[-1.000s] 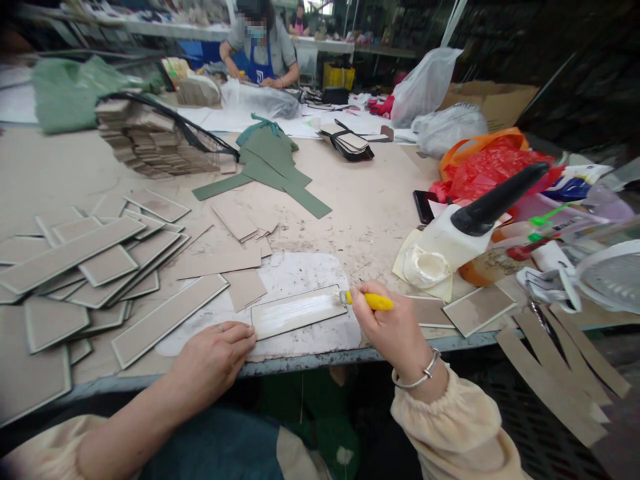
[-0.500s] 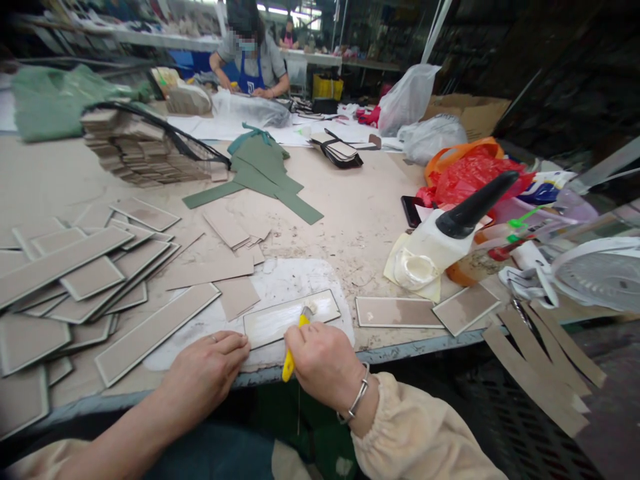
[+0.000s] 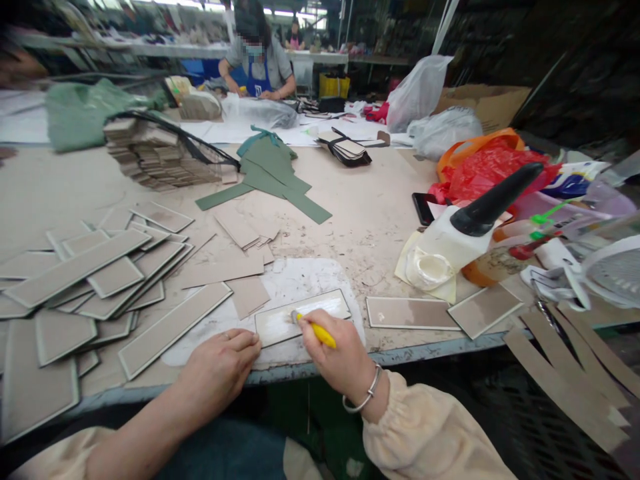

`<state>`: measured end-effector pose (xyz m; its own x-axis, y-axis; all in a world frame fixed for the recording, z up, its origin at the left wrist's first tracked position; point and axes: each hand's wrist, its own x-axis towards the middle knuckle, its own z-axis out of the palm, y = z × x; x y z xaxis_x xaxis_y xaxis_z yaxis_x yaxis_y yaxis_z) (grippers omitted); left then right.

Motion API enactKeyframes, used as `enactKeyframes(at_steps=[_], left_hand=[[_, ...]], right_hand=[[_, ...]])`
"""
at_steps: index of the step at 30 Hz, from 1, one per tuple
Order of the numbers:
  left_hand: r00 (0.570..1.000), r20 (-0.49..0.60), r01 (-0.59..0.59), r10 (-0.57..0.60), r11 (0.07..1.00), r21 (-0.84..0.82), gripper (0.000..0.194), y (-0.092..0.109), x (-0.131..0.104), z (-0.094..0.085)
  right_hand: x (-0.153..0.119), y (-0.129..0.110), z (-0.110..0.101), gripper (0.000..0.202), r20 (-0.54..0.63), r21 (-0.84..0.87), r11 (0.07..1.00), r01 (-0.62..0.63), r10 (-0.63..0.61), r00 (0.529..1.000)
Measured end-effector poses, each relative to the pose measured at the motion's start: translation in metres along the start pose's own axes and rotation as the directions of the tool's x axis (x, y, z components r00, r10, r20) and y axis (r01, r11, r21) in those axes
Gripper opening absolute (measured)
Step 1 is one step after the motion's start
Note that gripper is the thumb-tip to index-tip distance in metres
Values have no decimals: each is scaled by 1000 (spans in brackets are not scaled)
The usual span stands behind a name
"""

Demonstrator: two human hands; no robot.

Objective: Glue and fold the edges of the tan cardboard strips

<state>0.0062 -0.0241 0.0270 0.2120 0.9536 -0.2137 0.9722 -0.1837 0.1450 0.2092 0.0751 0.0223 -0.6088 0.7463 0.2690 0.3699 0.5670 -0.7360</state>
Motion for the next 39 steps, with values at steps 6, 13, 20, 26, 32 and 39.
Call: enactKeyframes(at_steps=[6,13,20,26,32,39], left_hand=[[999,25,21,-20,999,-26,22,1,1,-4],[998,50,30,-28,999,-30,22,0,1,-3],[998,56,26,-24,998,-50,21,-1,2,-3],[999,34,16,-14,999,-49,20,-1,1,-1],[999,28,18,-17,999,-43,19,-1,0,-2],[1000,23,3,-2,1000,-27,21,0,2,-3]], right_hand=[[1,18,-43,18,-205,-152,976,-155,122,971],[-4,3,-23,22,70,108,974,-201,194,979],[2,31,-55,25,-130,-217,940,-263,240,962],[2,21,-56,27,-69,-163,956,-243,235,970],[4,22,-58,27,-168,-254,935,-248,210,963],[4,-1,-14,25,35,310,885,-346,354,935]])
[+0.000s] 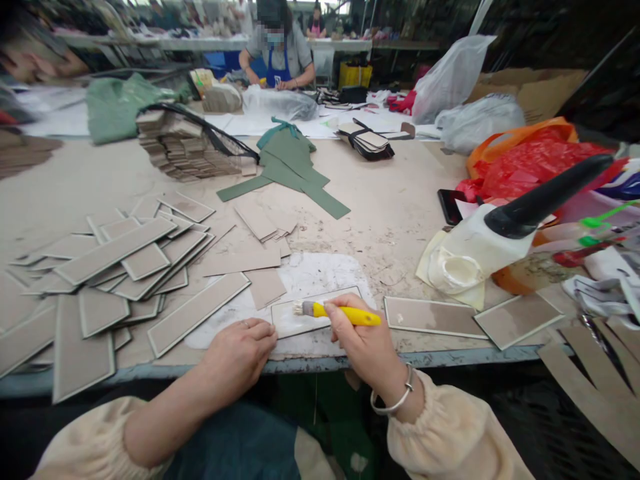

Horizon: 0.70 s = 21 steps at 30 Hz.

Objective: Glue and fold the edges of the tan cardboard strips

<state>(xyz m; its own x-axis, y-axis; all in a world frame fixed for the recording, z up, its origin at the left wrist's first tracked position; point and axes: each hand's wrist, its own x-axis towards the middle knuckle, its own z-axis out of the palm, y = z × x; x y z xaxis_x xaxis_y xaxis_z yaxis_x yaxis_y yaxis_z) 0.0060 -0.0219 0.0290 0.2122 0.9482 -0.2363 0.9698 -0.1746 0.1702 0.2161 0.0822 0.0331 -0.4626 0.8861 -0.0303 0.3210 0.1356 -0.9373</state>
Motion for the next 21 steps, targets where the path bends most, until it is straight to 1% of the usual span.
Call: enactKeyframes(at_steps=[3,5,6,9,12,13,15,17,19,20,21], left_hand=[[1000,3,-4,4,1000,7,22,0,0,1],[1000,-5,-11,11,1000,5,21,0,0,1],[1000,-14,-13,13,1000,3,21,0,-1,1],[999,-30,-14,14,1000,2,23,0,-2,1],[1000,-21,2,-2,1000,-4,22,0,-1,-1],[1000,-14,8,-8,1000,-5,22,0,-1,-2],[1000,-2,14,-14,1000,1,22,1,1,-4],[1000,-1,12,-12,1000,10,24,2,2,-5],[1000,-22,3,-2,1000,20,25,2,0,-3],[999,-43,-2,3,1000,23,25,1,-2,0],[997,-77,-18,20,999,29,27,-2,-4,4]], right_hand=[[4,0,29,25,84,82,997,-7,1,996],[7,0,39,25,122,75,997,1,-10,992],[9,0,41,25,133,45,999,21,-26,991],[11,0,35,23,107,-111,988,111,-99,989],[11,0,18,23,22,-255,955,152,-151,988],[10,0,13,22,-11,-268,952,148,-156,988],[8,0,9,20,-40,-225,965,132,-145,989],[4,-2,11,19,14,-144,980,138,-138,990],[1,-3,16,19,88,-117,976,182,-172,981],[2,-3,17,19,90,-139,966,219,-208,974],[4,-3,16,19,67,-167,958,232,-224,972]])
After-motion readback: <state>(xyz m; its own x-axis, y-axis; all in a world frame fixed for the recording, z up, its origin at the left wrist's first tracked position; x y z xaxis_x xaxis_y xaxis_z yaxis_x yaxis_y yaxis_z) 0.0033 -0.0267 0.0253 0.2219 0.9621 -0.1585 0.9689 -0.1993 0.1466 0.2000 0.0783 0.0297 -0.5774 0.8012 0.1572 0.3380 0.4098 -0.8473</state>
